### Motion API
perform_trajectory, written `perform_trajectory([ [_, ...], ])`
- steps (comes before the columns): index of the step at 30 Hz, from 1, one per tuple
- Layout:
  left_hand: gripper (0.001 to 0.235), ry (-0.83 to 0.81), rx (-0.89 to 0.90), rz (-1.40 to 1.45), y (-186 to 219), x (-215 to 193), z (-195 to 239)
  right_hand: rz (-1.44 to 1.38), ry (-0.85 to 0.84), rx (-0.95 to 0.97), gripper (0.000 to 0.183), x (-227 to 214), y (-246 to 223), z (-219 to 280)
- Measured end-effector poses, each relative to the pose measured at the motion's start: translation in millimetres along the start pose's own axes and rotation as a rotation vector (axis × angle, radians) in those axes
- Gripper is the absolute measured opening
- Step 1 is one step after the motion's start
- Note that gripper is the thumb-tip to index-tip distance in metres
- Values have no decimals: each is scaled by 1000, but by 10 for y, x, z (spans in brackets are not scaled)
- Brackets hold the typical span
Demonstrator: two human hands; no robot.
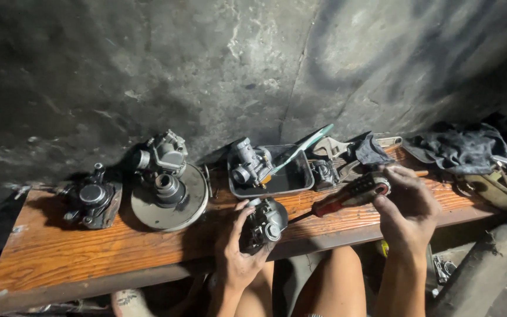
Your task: Cleaning motorcycle carburetor components using a toothbrush and a screwdriver on a workbench.
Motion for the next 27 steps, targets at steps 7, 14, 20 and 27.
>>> perform_trajectory([
  [7, 65, -18, 24, -71, 86, -80, -63, 76, 65, 128, 56, 29, -44, 67],
  [14, 61, -17, 70, -199, 228, -152, -140, 81, 27, 126, 55, 277, -317, 28],
  [20, 63, -19, 51, -214, 244, -150, -138, 161, 69, 88, 53, 115, -200, 93],
  [27, 63, -23, -18, -55, 65, -63, -26, 179, 40, 139, 53, 364, -414, 18],
])
Point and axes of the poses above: each hand's wrist, its own z-axis away from the middle knuckle, its own x-axis out of the palm, y = z × x, the point moved 2 cm from there along -z, towards the middle knuckle, and after that the axes turned 8 degrees about -z, right-handed, at the moved point
